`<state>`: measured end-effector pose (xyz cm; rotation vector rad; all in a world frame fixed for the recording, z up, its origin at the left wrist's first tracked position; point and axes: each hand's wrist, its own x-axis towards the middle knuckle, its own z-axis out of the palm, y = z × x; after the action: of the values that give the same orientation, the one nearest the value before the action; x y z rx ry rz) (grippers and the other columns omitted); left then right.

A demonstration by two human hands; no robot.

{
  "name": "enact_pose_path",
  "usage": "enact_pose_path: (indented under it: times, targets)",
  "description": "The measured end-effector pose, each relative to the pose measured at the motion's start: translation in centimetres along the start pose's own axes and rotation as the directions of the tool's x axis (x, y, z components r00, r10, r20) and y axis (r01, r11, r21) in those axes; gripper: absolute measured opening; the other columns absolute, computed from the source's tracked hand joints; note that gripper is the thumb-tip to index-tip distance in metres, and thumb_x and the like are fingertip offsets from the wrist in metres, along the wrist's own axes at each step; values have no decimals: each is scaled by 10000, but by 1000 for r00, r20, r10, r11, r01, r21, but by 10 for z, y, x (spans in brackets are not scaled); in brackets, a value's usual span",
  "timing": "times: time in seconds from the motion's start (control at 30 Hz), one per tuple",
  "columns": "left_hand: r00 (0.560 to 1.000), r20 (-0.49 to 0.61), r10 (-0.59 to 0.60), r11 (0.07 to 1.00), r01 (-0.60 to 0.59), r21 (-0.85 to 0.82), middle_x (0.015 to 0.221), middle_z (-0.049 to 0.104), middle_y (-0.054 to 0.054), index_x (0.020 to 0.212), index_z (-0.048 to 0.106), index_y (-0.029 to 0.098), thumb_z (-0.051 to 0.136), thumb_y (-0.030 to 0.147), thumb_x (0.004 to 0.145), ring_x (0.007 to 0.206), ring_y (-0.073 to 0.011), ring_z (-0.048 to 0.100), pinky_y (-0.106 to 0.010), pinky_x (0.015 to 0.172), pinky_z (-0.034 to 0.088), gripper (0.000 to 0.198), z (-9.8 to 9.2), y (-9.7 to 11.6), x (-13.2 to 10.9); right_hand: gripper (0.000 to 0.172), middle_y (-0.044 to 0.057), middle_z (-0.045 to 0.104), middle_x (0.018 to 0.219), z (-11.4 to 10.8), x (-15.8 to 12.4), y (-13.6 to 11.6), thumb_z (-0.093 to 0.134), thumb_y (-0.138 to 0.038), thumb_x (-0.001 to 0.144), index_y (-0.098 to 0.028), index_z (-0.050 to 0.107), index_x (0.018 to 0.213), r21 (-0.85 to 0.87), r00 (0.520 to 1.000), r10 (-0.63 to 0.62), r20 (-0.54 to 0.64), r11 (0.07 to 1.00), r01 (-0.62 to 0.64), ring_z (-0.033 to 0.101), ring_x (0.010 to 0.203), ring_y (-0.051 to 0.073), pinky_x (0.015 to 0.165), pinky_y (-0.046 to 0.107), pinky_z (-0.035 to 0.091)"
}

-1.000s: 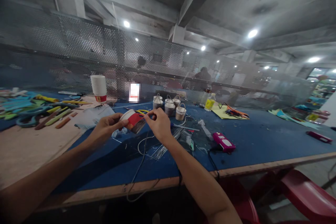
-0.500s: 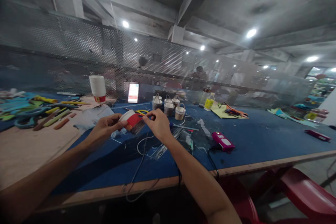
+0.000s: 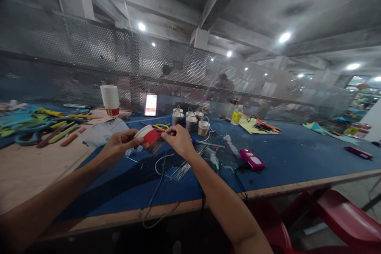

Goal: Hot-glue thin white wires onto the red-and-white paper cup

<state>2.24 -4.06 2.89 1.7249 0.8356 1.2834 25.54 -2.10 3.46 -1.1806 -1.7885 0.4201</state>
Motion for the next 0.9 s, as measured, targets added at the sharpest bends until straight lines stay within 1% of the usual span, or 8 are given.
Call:
enact_pose_path:
  times: [0.2,0.33,0.5,0.57,0.63,0.7,0.8,0.9]
  targets:
    - [1000,17,-6,999,6,-31,739,754,-29,803,792,214,817,411,822,657,-161,555,-276,622,395,199,-4,-9,1,163,-1,659,755,0,3,4,792,-329,833,-168,780,817,33,997,48,69,998,-50,579,724,146,694,266,425]
    - [1000,-20,-10,997,8,-82,702,708,-6,798,801,223,833,412,813,637,-146,539,-261,595,397,192,-6,-13,3,189,6,701,757,3,7,10,748,-348,878,-169,788,833,100,992,90,87,990,-99,608,721,154,681,260,427]
    - [989,-127,-80,972,49,-231,792,751,-26,787,800,224,883,409,763,732,-174,640,-269,672,490,205,-8,-14,6,493,27,706,786,7,9,11,475,-531,1051,-170,800,965,178,987,126,103,974,-143,606,651,145,654,270,452]
    - [980,-169,-103,960,53,-275,819,769,-36,772,793,221,892,403,751,769,-186,671,-283,733,523,208,-8,-14,7,519,48,750,923,8,8,9,479,-601,1039,-183,786,1033,201,993,63,98,976,-81,670,790,168,759,285,500]
    - [974,-200,-108,956,47,-289,838,776,-41,788,796,221,891,403,749,796,-196,690,-302,790,542,209,-9,-14,8,479,72,766,1095,9,4,6,600,-617,978,-187,758,1121,210,995,-17,101,978,-5,694,987,199,896,308,511]
    - [972,-211,-101,958,38,-283,853,775,-42,816,803,223,888,409,747,814,-209,699,-323,823,552,216,-9,-16,8,526,99,752,1205,11,1,4,727,-599,898,-175,716,1209,206,993,-44,108,978,21,681,1110,226,983,340,497]
    - [977,-195,-90,960,33,-278,886,775,-48,849,817,225,886,411,750,844,-224,702,-347,851,560,222,-9,-17,9,592,122,737,1255,13,-2,3,806,-570,835,-159,682,1243,171,994,-31,105,985,13,664,1175,250,1046,390,474]
    - [981,-170,-97,955,44,-293,898,775,-54,855,828,232,893,402,743,852,-227,702,-347,856,563,214,-9,-18,9,554,125,725,1277,13,-3,3,826,-524,826,-163,677,1220,155,995,-27,94,988,12,660,1190,250,1067,407,467]
